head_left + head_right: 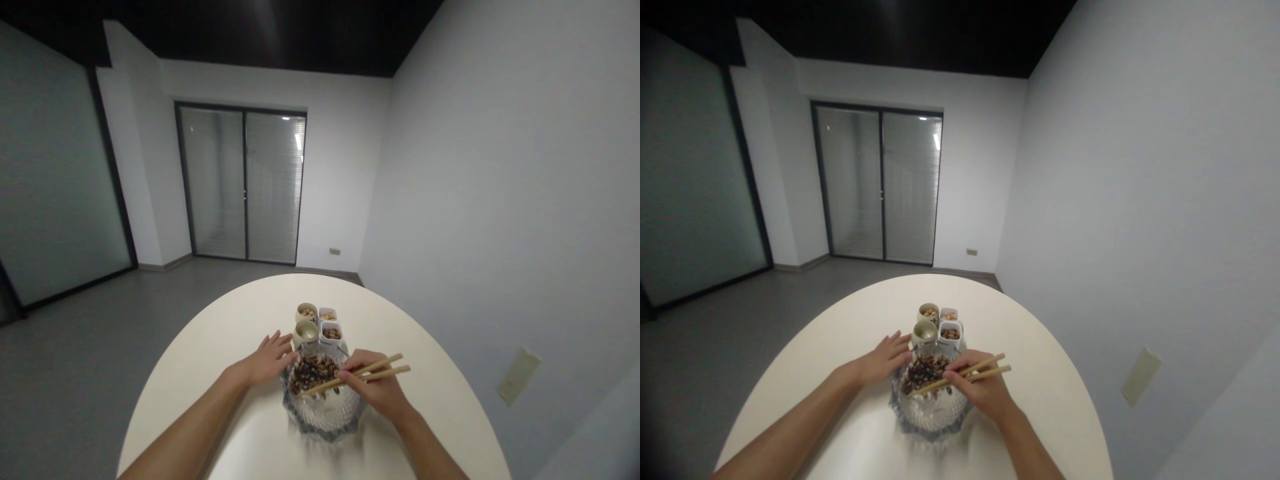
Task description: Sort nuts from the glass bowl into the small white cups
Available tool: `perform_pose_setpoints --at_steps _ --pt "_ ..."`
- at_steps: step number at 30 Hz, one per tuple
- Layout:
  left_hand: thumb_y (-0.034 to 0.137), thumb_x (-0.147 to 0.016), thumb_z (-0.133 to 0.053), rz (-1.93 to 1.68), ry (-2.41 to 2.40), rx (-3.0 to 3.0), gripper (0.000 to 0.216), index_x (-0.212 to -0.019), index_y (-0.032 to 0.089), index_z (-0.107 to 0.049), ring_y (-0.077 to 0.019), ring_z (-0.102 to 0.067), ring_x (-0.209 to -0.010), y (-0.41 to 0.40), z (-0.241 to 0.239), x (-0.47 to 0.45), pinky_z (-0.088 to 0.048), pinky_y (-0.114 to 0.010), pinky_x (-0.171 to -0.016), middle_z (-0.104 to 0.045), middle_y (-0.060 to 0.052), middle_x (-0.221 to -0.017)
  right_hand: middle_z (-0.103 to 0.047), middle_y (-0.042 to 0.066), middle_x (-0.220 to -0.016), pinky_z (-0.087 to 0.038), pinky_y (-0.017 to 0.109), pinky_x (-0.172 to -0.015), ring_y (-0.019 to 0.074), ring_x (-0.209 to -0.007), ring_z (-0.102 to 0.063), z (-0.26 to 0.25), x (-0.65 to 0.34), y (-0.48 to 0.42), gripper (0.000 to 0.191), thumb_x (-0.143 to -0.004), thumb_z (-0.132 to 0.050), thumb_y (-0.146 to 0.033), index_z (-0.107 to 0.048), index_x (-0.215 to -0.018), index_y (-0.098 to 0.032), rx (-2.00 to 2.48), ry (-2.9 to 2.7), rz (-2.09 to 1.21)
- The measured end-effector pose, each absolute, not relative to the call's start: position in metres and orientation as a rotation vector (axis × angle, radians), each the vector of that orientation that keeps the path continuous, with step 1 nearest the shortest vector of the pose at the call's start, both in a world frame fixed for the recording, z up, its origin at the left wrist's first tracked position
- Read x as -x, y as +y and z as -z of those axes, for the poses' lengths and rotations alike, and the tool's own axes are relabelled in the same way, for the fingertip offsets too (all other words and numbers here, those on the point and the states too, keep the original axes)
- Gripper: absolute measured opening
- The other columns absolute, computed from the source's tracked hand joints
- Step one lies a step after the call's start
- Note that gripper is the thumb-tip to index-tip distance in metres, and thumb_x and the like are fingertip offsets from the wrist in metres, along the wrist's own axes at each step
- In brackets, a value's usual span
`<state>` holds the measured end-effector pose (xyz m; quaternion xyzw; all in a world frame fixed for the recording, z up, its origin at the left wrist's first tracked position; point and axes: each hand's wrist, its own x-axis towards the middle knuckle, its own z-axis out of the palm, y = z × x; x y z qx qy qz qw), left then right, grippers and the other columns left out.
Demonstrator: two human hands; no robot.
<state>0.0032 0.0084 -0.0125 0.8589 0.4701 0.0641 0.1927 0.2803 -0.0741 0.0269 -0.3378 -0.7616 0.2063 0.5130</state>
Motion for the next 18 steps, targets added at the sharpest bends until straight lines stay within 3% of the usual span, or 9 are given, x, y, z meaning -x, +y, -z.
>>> perform_pose_setpoints --at_steps 6,10,18 --pt "0.06 -0.104 -0.022 -0.216 1.297 -2.398 0.056 -0.149 0.032 -0.04 -0.0364 -0.009 -0.147 0.009 0.014 -0.001 -0.008 -0.058 -0.116 -0.023 -0.004 -0.161 -0.071 0.003 -0.068 -0.052 0.028 -0.057 0.0176 -0.061 -0.066 -0.029 -0.276 -0.072 0.008 -0.085 -0.073 -0.03 -0.078 -0.083 -0.024 0.789 -1.872 -0.37" --pt "0.061 -0.104 -0.019 -0.2 1.297 -2.418 0.059 -0.146 0.028 -0.045 -0.0349 -0.009 -0.147 0.011 0.02 0.001 -0.008 -0.057 -0.116 -0.023 -0.006 -0.16 -0.07 0.003 -0.069 -0.052 0.028 -0.058 0.0177 -0.063 -0.065 -0.03 -0.286 -0.07 0.012 -0.087 -0.07 -0.032 -0.077 -0.084 -0.023 0.841 -1.747 -0.352" --pt "0.06 -0.104 -0.019 -0.184 1.308 -2.424 0.058 -0.144 0.028 -0.047 -0.0341 -0.008 -0.147 0.014 0.028 0.003 -0.007 -0.057 -0.116 -0.023 -0.005 -0.16 -0.068 0.003 -0.07 -0.054 0.027 -0.057 0.0179 -0.064 -0.065 -0.031 -0.317 -0.063 0.026 -0.079 -0.075 -0.044 -0.073 -0.08 -0.019 1.0 -1.613 -0.679"
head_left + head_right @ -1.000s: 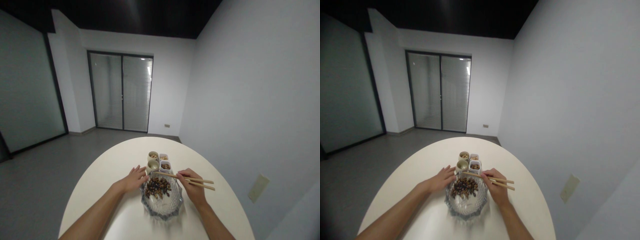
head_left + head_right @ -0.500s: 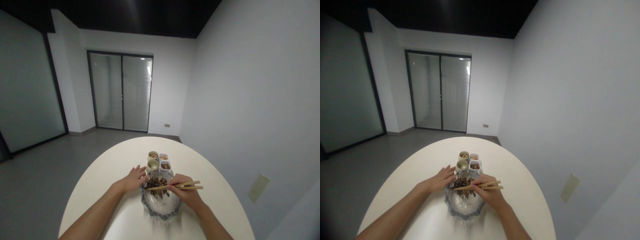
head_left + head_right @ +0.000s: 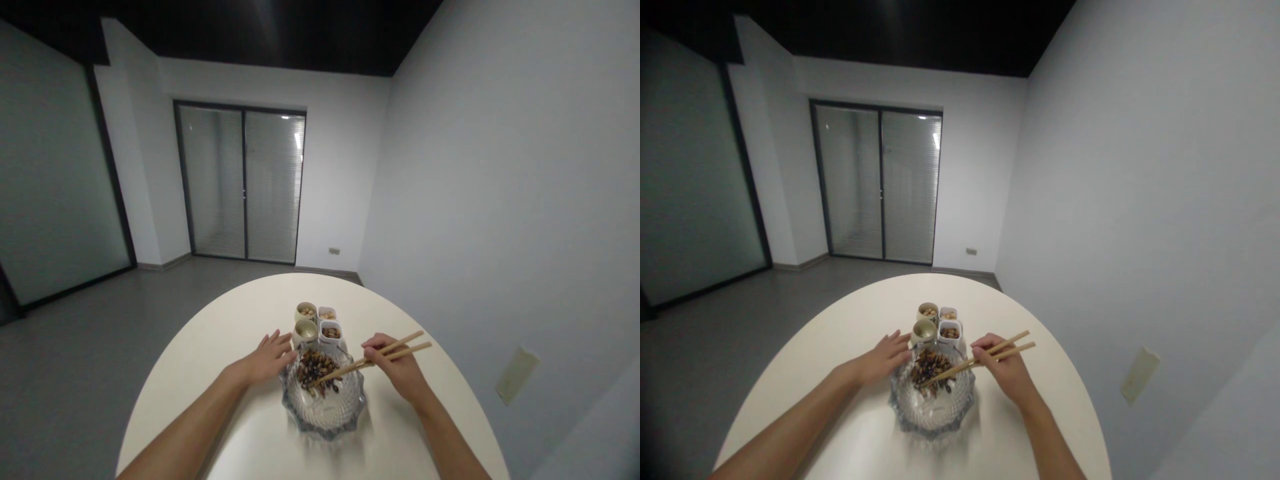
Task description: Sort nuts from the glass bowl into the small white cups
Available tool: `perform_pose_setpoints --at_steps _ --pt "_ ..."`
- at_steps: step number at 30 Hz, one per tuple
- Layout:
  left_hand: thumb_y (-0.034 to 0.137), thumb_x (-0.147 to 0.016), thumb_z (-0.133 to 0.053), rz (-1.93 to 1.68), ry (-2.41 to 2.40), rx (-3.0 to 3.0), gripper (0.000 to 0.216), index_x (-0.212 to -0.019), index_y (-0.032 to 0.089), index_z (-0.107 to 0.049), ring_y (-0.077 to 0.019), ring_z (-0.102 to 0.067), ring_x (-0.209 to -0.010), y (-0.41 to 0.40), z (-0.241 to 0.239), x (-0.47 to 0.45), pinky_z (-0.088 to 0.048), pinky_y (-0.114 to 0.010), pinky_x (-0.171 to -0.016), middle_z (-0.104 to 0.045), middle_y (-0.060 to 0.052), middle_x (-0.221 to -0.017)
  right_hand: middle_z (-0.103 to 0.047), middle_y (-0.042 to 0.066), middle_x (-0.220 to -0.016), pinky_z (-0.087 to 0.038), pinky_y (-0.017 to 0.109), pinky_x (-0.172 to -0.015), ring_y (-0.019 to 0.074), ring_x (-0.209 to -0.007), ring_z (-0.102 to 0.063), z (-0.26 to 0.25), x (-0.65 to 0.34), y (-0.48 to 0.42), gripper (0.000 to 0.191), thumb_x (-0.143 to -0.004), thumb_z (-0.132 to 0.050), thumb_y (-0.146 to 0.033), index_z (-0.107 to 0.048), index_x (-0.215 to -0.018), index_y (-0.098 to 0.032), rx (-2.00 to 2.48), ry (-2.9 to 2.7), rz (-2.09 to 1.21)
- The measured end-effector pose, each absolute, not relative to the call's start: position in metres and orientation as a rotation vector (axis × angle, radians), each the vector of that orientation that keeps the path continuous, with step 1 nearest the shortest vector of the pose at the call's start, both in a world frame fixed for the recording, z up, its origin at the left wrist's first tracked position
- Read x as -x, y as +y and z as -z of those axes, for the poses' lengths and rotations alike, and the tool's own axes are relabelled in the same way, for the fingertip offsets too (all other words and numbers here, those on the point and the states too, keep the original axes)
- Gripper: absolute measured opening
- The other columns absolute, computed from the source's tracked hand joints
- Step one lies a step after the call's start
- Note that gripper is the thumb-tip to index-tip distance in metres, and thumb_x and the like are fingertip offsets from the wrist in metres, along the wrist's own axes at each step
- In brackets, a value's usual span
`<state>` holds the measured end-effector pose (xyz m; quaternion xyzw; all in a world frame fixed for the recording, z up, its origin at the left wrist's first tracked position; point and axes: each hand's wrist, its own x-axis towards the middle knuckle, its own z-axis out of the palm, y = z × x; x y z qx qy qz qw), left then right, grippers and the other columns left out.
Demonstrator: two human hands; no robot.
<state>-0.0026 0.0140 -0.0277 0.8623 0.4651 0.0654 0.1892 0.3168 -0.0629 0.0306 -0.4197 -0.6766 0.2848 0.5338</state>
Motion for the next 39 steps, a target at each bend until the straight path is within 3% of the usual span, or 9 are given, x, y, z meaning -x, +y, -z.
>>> perform_pose_setpoints --at_steps 5,13,26,39 --pt "0.06 -0.104 -0.021 -0.194 1.311 -2.414 0.058 -0.141 0.026 -0.051 -0.0349 -0.009 -0.147 0.012 0.024 0.002 -0.007 -0.057 -0.116 -0.024 -0.006 -0.16 -0.069 0.004 -0.07 -0.052 0.028 -0.06 0.019 -0.067 -0.066 -0.03 -0.316 -0.064 0.022 -0.078 -0.076 -0.041 -0.076 -0.078 -0.019 1.061 -1.714 -0.789" --pt "0.061 -0.104 -0.02 -0.216 1.295 -2.4 0.058 -0.148 0.03 -0.042 -0.0357 -0.007 -0.147 0.012 0.025 0.002 -0.007 -0.059 -0.115 -0.022 -0.005 -0.161 -0.071 0.005 -0.072 -0.051 0.029 -0.062 0.019 -0.068 -0.065 -0.027 -0.305 -0.06 0.016 -0.08 -0.076 -0.036 -0.079 -0.077 -0.021 1.009 -1.709 -0.585" --pt "0.061 -0.104 -0.022 -0.245 1.311 -2.426 0.058 -0.141 0.028 -0.051 -0.0366 -0.012 -0.146 0.016 0.034 0.001 -0.01 -0.059 -0.115 -0.027 -0.006 -0.159 -0.071 0.006 -0.073 -0.057 0.032 -0.063 0.0213 -0.069 -0.069 -0.022 -0.322 -0.057 0.037 -0.083 -0.066 -0.056 -0.073 -0.087 -0.019 1.084 -1.595 -0.546" --pt "0.062 -0.103 -0.02 -0.223 1.294 -2.406 0.06 -0.146 0.029 -0.046 -0.0361 -0.009 -0.147 0.013 0.026 0.001 -0.007 -0.058 -0.115 -0.024 -0.006 -0.16 -0.07 0.005 -0.07 -0.051 0.028 -0.059 0.0188 -0.066 -0.065 -0.023 -0.304 -0.059 0.022 -0.084 -0.071 -0.041 -0.077 -0.077 -0.021 0.983 -1.708 -0.539"
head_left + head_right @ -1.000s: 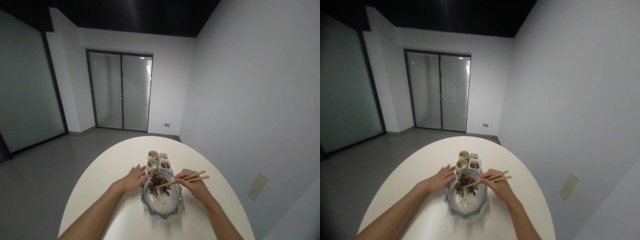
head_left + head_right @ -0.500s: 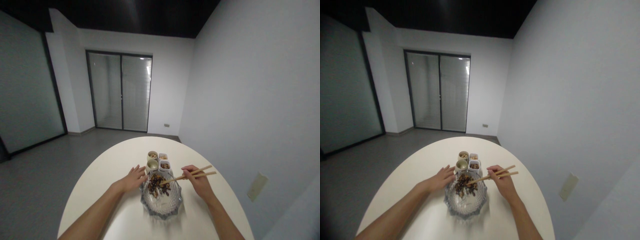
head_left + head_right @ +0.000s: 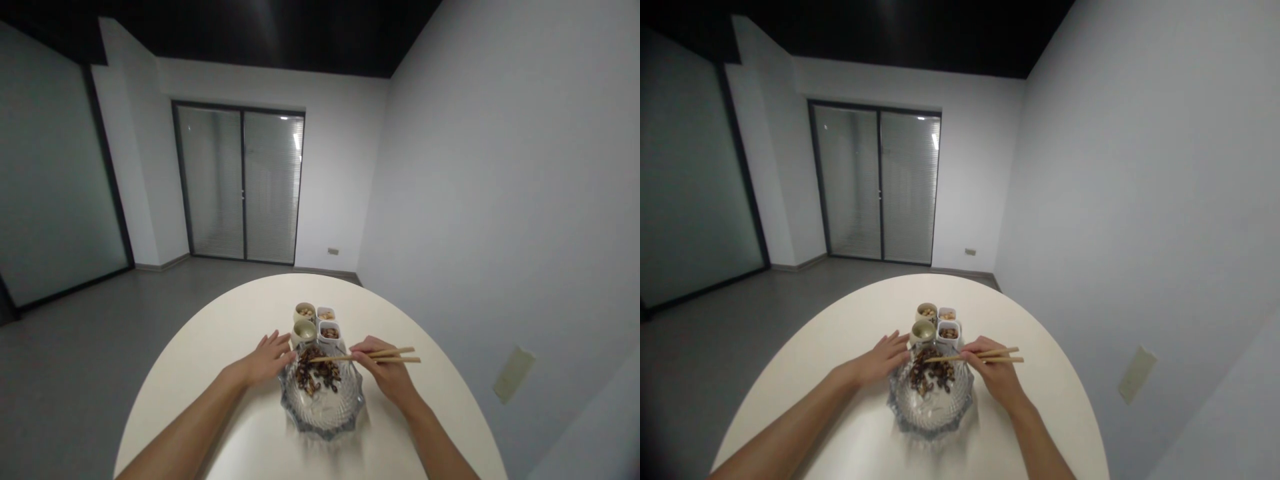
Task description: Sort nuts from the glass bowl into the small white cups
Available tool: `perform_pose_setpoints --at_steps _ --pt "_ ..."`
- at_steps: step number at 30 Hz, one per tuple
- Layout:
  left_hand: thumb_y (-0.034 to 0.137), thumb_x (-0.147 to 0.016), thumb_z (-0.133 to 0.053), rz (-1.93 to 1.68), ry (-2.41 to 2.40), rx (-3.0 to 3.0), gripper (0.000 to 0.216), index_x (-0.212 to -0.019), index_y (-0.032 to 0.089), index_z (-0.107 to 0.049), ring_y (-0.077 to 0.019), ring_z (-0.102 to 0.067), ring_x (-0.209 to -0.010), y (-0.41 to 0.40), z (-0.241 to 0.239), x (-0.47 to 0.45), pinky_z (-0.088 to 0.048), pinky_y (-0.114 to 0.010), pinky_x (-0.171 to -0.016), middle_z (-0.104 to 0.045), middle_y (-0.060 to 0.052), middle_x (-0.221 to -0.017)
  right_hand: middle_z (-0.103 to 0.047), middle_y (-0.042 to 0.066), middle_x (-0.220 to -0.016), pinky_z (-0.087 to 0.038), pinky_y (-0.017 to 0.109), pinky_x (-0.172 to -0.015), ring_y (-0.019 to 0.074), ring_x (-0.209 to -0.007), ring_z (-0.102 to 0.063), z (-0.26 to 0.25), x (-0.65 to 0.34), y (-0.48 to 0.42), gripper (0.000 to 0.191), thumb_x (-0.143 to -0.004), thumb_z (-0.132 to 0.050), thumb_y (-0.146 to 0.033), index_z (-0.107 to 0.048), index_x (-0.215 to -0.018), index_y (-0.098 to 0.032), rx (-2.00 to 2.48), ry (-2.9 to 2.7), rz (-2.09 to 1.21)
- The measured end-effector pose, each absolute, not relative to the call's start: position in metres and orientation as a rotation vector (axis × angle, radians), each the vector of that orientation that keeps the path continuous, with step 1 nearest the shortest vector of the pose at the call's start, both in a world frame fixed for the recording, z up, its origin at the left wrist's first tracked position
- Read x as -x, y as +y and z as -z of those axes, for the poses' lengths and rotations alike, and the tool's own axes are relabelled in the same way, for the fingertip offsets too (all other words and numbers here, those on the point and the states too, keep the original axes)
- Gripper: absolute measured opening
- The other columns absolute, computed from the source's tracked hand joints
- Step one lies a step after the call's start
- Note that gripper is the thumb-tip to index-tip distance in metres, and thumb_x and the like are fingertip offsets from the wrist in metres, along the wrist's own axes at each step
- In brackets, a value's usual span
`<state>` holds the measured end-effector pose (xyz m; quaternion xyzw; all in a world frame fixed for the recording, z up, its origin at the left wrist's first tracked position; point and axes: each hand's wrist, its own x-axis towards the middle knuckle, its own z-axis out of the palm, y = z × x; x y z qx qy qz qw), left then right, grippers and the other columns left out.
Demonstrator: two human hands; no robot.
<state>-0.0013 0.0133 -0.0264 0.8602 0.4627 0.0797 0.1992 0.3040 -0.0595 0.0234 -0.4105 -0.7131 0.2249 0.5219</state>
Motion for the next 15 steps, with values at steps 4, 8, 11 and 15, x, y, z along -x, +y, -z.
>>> perform_pose_setpoints --at_steps 4,8,11,15 --pt "0.061 -0.104 -0.021 -0.223 1.31 -2.405 0.06 -0.145 0.026 -0.047 -0.0354 -0.009 -0.147 0.0129 0.0265 0.0013 -0.008 -0.057 -0.116 -0.024 -0.008 -0.16 -0.072 0.005 -0.072 -0.054 0.03 -0.06 0.0201 -0.067 -0.066 -0.0272 -0.3074 -0.0601 0.023 -0.082 -0.072 -0.044 -0.077 -0.079 -0.021 1.036 -1.628 -0.48" --pt "0.062 -0.103 -0.02 -0.228 1.299 -2.416 0.059 -0.144 0.029 -0.048 -0.0357 -0.009 -0.147 0.0156 0.0303 0.0027 -0.007 -0.058 -0.115 -0.024 -0.006 -0.16 -0.072 0.005 -0.07 -0.057 0.031 -0.059 0.0212 -0.065 -0.068 -0.028 -0.31 -0.0592 0.034 -0.084 -0.066 -0.053 -0.074 -0.082 -0.02 1.073 -1.545 -0.475" --pt "0.061 -0.103 -0.021 -0.226 1.31 -2.405 0.057 -0.142 0.03 -0.049 -0.0352 -0.009 -0.147 0.0162 0.0305 0.0025 -0.008 -0.057 -0.116 -0.024 -0.005 -0.16 -0.071 0.005 -0.067 -0.058 0.031 -0.059 0.0216 -0.064 -0.069 -0.026 -0.3112 -0.0574 0.04 -0.083 -0.064 -0.058 -0.072 -0.081 -0.02 1.072 -1.534 -0.472" --pt "0.059 -0.104 -0.023 -0.206 1.321 -2.405 0.056 -0.141 0.028 -0.051 -0.0352 -0.009 -0.147 0.0138 0.0259 0.001 -0.007 -0.057 -0.116 -0.024 -0.005 -0.16 -0.071 0.007 -0.072 -0.057 0.031 -0.06 0.0218 -0.067 -0.069 -0.0219 -0.313 -0.0556 0.04 -0.085 -0.063 -0.058 -0.072 -0.084 -0.019 1.08 -1.571 -0.47"
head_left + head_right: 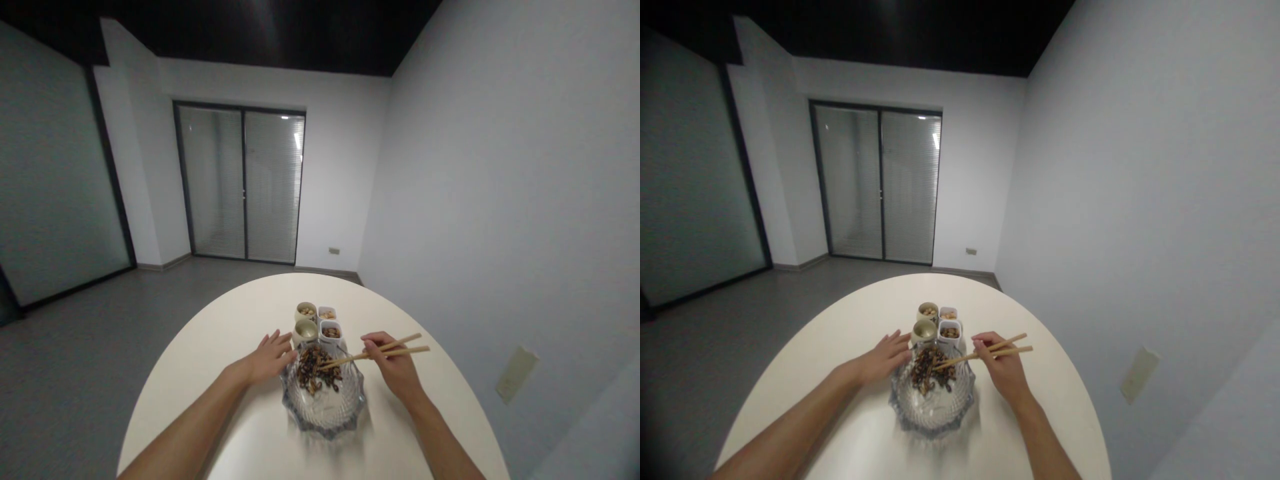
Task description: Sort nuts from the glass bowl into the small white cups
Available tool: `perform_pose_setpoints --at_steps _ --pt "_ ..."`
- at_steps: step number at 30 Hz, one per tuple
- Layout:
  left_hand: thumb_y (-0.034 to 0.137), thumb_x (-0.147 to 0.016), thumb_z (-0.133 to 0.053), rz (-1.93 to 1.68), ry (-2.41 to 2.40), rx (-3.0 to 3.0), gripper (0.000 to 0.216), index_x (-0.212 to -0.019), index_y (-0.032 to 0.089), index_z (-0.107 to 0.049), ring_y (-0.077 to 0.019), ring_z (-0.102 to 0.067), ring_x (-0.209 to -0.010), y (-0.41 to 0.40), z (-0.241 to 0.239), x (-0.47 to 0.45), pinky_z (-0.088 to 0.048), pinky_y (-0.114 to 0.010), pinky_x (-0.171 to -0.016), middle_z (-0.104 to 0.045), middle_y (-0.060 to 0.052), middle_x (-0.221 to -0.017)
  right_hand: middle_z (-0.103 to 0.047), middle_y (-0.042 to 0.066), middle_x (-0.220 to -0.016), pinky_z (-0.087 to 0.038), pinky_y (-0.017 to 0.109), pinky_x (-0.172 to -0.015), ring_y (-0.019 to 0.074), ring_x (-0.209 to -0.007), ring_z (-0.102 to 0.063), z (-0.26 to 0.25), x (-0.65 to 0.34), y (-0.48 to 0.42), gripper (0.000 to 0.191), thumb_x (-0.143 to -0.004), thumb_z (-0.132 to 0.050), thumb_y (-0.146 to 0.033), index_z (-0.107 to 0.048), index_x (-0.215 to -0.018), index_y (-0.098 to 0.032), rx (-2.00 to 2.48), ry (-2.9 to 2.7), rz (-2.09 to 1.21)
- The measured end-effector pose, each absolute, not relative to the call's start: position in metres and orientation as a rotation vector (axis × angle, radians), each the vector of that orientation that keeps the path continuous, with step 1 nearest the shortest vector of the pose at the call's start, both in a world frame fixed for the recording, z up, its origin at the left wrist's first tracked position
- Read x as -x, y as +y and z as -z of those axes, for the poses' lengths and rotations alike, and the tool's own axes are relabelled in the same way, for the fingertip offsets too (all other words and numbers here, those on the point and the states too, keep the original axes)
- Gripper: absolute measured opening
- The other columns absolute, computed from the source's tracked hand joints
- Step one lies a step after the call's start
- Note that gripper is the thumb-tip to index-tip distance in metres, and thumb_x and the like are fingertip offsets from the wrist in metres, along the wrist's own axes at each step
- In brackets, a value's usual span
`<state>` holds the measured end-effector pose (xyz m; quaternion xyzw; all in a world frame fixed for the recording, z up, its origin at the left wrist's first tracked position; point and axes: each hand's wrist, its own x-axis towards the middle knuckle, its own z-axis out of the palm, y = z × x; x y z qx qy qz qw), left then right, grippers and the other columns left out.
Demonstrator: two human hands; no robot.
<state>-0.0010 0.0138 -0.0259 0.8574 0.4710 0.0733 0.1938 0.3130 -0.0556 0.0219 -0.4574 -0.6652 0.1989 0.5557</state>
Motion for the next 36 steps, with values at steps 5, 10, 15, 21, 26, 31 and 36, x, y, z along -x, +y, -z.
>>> perform_pose_setpoints --at_steps 5,10,15,21,26,31,36 --pt "0.06 -0.104 -0.022 -0.211 1.304 -2.395 0.058 -0.139 0.027 -0.053 -0.0347 -0.009 -0.147 0.0121 0.0224 0.0008 -0.006 -0.057 -0.116 -0.025 -0.005 -0.16 -0.07 0.006 -0.073 -0.056 0.031 -0.061 0.0216 -0.068 -0.069 -0.022 -0.314 -0.0564 0.041 -0.087 -0.06 -0.058 -0.072 -0.088 -0.019 1.103 -1.604 -0.449" --pt "0.061 -0.104 -0.019 -0.204 1.31 -2.423 0.058 -0.139 0.029 -0.051 -0.0342 -0.01 -0.147 0.0131 0.0233 0.0019 -0.007 -0.057 -0.116 -0.024 -0.004 -0.16 -0.069 0.005 -0.07 -0.056 0.031 -0.061 0.0212 -0.067 -0.069 -0.0266 -0.3124 -0.0575 0.041 -0.088 -0.059 -0.059 -0.072 -0.088 -0.019 1.098 -1.602 -0.456" --pt "0.061 -0.104 -0.02 -0.207 1.295 -2.411 0.058 -0.144 0.029 -0.048 -0.0356 -0.009 -0.147 0.014 0.0256 0.002 -0.007 -0.058 -0.116 -0.023 -0.005 -0.16 -0.07 0.005 -0.071 -0.056 0.032 -0.062 0.0211 -0.068 -0.068 -0.0221 -0.3135 -0.0538 0.04 -0.084 -0.064 -0.058 -0.072 -0.089 -0.019 1.1 -1.563 -0.482" --pt "0.064 -0.103 -0.021 -0.249 1.291 -2.39 0.059 -0.145 0.031 -0.046 -0.0364 -0.009 -0.147 0.0135 0.0281 0.0003 -0.006 -0.059 -0.115 -0.024 -0.005 -0.16 -0.072 0.005 -0.069 -0.055 0.032 -0.063 0.0211 -0.066 -0.068 -0.0212 -0.3134 -0.0533 0.035 -0.078 -0.072 -0.053 -0.073 -0.079 -0.018 1.119 -1.585 -0.57" --pt "0.063 -0.103 -0.02 -0.227 1.302 -2.395 0.06 -0.145 0.03 -0.047 -0.0353 -0.008 -0.147 0.0133 0.0293 -0.0013 -0.006 -0.058 -0.116 -0.023 -0.005 -0.16 -0.073 0.006 -0.072 -0.054 0.032 -0.062 0.0213 -0.068 -0.067 -0.0216 -0.3142 -0.0555 0.033 -0.081 -0.069 -0.051 -0.074 -0.084 -0.018 1.11 -1.609 -0.555" --pt "0.061 -0.104 -0.02 -0.216 1.297 -2.395 0.058 -0.15 0.032 -0.039 -0.0357 -0.008 -0.147 0.0096 0.0244 -0.0032 -0.006 -0.058 -0.115 -0.021 -0.004 -0.161 -0.072 0.004 -0.072 -0.054 0.031 -0.061 0.0204 -0.067 -0.068 -0.0212 -0.316 -0.0566 0.033 -0.084 -0.067 -0.051 -0.075 -0.09 -0.019 1.124 -1.613 -0.505" --pt "0.062 -0.104 -0.02 -0.201 1.297 -2.399 0.057 -0.151 0.035 -0.037 -0.0356 -0.008 -0.147 0.0094 0.0234 -0.0028 -0.007 -0.059 -0.115 -0.022 -0.002 -0.161 -0.071 0.004 -0.071 -0.056 0.031 -0.061 0.0211 -0.068 -0.069 -0.0187 -0.3171 -0.055 0.033 -0.083 -0.067 -0.05 -0.073 -0.092 -0.019 1.13 -1.582 -0.522"
